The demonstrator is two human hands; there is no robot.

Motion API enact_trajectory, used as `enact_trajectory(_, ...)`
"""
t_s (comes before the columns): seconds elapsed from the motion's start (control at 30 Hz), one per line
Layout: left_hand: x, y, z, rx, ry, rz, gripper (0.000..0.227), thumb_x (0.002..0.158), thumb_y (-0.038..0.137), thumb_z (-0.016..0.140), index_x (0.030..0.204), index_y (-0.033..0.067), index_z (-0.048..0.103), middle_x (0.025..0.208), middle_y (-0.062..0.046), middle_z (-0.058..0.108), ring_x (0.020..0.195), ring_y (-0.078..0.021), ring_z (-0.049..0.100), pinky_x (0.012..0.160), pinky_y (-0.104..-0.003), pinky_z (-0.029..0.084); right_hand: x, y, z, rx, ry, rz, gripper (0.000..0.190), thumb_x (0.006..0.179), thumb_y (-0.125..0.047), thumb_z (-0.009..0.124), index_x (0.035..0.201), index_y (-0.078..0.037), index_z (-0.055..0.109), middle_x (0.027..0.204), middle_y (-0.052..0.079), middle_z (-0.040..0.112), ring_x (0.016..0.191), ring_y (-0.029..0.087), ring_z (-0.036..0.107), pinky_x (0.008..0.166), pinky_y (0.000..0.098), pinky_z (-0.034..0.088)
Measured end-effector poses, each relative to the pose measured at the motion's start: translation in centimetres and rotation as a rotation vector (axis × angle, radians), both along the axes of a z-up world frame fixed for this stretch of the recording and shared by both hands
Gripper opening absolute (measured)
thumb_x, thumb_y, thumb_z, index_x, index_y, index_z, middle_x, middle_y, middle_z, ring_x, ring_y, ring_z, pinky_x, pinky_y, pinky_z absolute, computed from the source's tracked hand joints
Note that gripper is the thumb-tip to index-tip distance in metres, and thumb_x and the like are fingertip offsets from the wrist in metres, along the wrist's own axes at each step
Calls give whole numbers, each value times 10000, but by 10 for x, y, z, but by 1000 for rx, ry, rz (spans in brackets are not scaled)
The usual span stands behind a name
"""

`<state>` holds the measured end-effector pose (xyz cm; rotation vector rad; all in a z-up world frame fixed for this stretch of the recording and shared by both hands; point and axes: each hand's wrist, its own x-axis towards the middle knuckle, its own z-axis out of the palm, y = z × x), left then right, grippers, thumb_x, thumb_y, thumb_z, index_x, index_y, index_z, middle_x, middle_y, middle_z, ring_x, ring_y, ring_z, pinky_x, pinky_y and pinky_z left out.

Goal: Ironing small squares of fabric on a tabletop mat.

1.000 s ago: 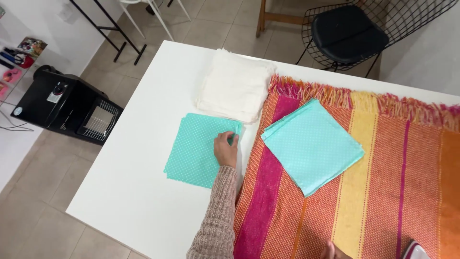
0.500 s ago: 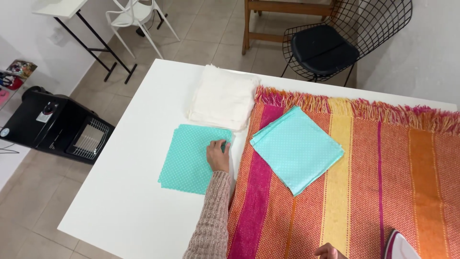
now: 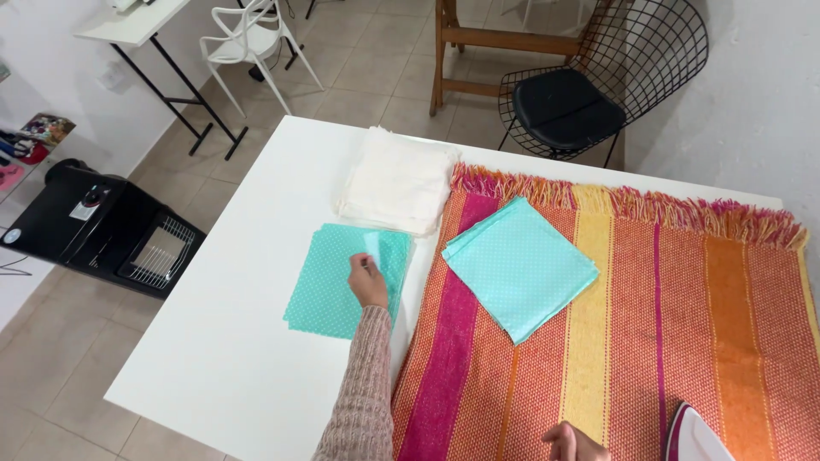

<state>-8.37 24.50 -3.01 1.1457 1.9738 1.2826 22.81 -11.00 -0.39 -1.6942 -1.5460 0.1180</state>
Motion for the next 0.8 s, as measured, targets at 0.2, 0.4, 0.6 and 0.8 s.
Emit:
enact_trajectory(0.2,30,-120,82,241,163,-495,248,948,71,604,1196,70,601,1094,-104,697,961,-226,686,850,-337,606,-29,40,71,-112,25,53,505,765,-165,781,1243,-96,633,1167,64,736,980,155,735,865,291,640)
enact_trajectory(0.4,61,-241,210,301,34,-1253,130,923,110,717,1041,109,661,901,-3,643,735,-139,549,678,-277,453,-47,62,143,-5,111,388,598,641,-237,902,1180,-77,699,1213,92,735,1166,266,667,1075,417,520)
enact_trajectory(0.6,60,-244,174,451,194,-1325,289,825,-77,738,1055,59,628,992,-59,685,659,-108,594,586,-197,546,-39,16,208,-215,415,283,155,718,-73,815,873,-61,811,741,11,817,471,56,608,422,159,479)
enact_trajectory(0.8,19,-239,158,191,196,-1318,133,871,165,767,1001,139,756,841,7,776,540,-72,564,500,-194,479,9,-37,204,-324,403,-11,130,742,-23,783,872,-32,782,732,10,807,413,67,539,399,183,463)
